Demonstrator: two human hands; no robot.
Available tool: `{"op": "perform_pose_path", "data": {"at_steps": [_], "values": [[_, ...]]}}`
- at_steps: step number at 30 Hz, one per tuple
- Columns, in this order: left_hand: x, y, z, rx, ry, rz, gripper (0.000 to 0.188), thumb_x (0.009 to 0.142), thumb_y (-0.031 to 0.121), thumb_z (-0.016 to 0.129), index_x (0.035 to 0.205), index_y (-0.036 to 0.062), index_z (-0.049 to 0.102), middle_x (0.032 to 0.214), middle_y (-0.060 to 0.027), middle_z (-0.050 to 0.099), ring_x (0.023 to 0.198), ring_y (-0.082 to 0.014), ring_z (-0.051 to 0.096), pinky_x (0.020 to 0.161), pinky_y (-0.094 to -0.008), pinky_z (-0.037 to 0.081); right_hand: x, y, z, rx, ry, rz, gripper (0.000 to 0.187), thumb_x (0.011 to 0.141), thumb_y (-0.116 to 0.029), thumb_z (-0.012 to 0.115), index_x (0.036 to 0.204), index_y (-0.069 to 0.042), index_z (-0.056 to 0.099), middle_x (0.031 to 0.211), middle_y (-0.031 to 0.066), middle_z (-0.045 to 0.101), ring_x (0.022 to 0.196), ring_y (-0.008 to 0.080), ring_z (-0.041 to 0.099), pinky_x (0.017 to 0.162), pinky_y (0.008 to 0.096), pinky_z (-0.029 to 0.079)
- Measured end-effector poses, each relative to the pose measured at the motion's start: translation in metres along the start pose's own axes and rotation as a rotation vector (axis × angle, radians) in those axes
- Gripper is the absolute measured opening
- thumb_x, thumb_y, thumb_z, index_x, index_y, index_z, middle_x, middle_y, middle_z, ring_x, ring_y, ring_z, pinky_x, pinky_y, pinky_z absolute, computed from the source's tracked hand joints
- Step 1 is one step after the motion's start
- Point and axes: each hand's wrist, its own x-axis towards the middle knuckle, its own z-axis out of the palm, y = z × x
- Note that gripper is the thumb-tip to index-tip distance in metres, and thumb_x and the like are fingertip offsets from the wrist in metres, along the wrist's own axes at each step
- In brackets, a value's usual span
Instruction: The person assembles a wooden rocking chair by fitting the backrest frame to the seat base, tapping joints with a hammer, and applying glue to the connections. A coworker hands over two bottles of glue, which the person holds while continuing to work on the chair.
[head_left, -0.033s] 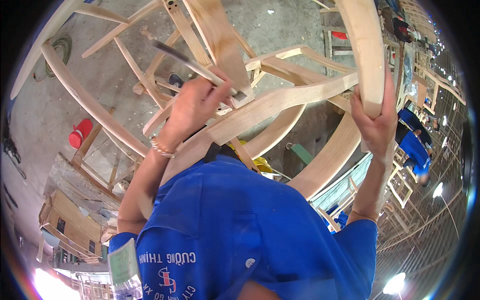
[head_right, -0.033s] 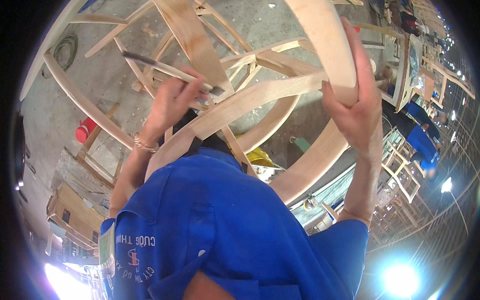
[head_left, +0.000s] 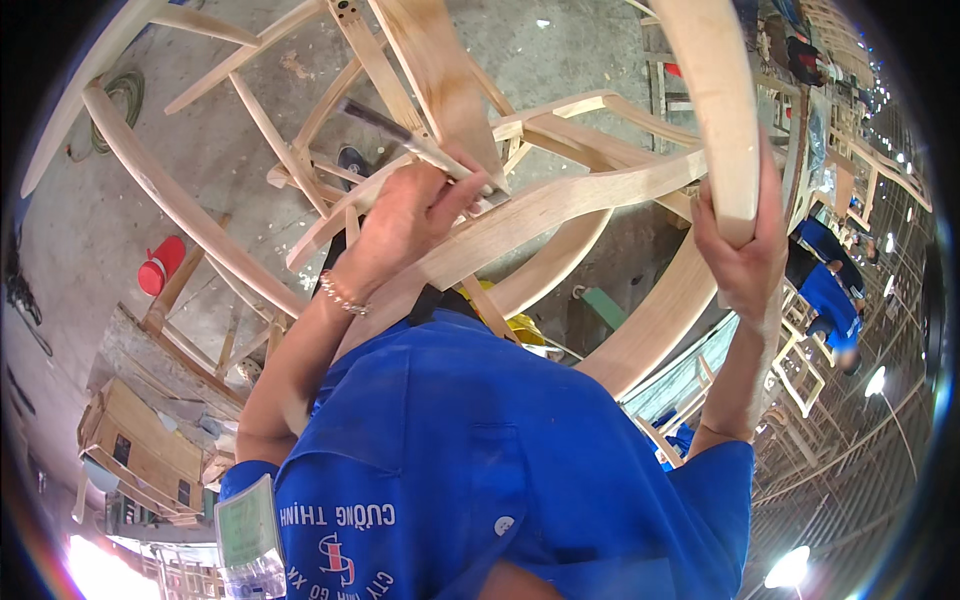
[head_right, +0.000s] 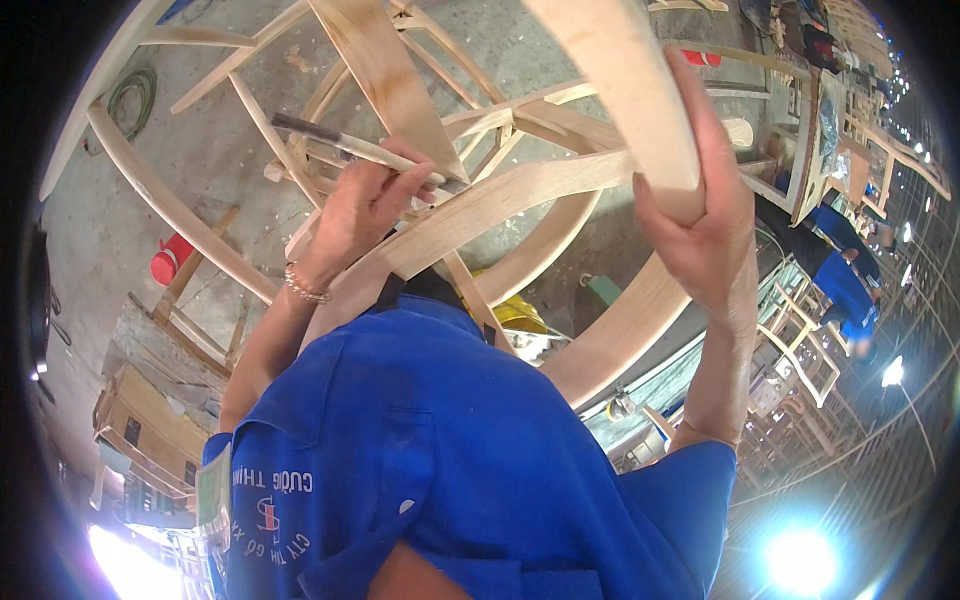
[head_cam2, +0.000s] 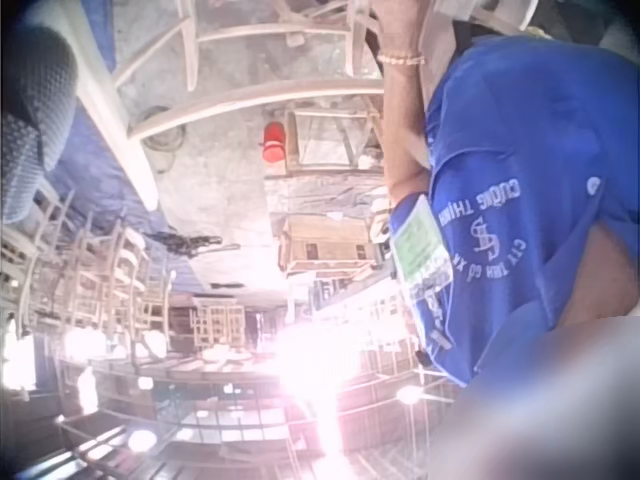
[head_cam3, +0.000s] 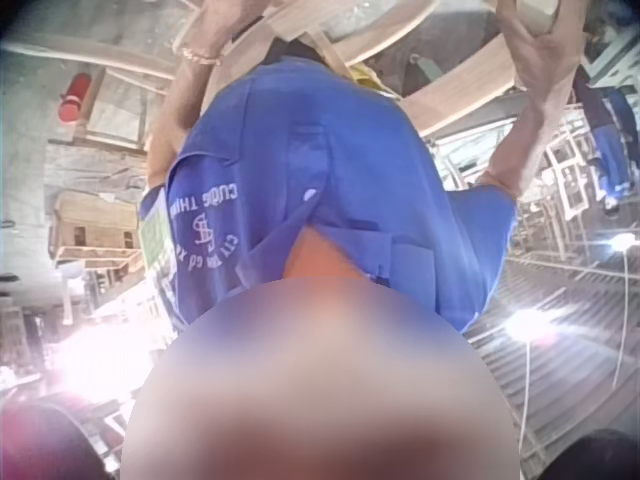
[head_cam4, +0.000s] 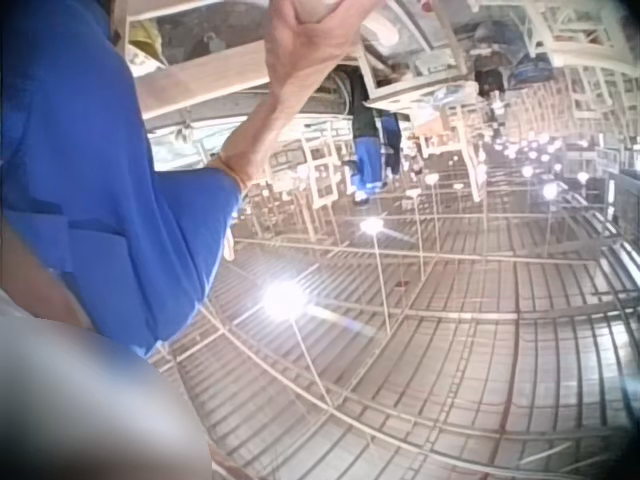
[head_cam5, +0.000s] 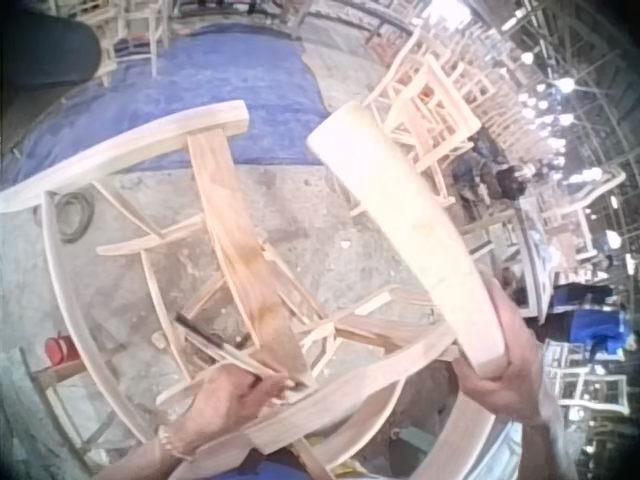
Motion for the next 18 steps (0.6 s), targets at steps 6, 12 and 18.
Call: {"op": "perform_pose_path", "data": {"at_steps": [6, 12, 18], "values": [[-0.002, -0.003, 0.007, 0.111, 0.000, 0.080, 0.014, 0.093, 0.016, 0.059, 0.093, 0.0025, 0.060, 0.077, -0.0111, 0.061, 0.069, -0.0269, 0.061, 0.064, -0.0356, 0.048, -0.017, -0.002, 0.003, -0.005, -0.137, 0.012, 0.078, 0.079, 0.005, 0.063, 0.148, -0.005, 0.029, 0.148, 0.0155, 0.039, 0.132, 0.0261, 0.045, 0.106, 0.0386, 0.040], [-0.031, -0.006, -0.030, 0.155, -0.104, -0.074, 0.015, 0.094, 0.015, 0.059, 0.090, 0.0013, 0.060, 0.076, -0.0092, 0.060, 0.067, -0.0212, 0.061, 0.064, -0.0333, 0.047, -0.037, 0.010, 0.006, 0.070, -0.015, 0.039, 0.082, 0.071, 0.009, 0.061, 0.147, -0.011, 0.036, 0.146, 0.0108, 0.045, 0.129, 0.0251, 0.050, 0.104, 0.0359, 0.043], [-0.042, 0.023, -0.059, -0.056, -0.059, -0.394, 0.020, 0.096, 0.017, 0.057, 0.089, -0.0017, 0.060, 0.072, -0.0045, 0.059, 0.066, -0.0109, 0.061, 0.061, -0.0275, 0.048, -0.038, 0.012, 0.006, 0.050, 0.062, 0.093, 0.079, 0.074, 0.009, 0.060, 0.147, -0.010, 0.035, 0.148, 0.0110, 0.042, 0.130, 0.0240, 0.048, 0.103, 0.0352, 0.043]]}}
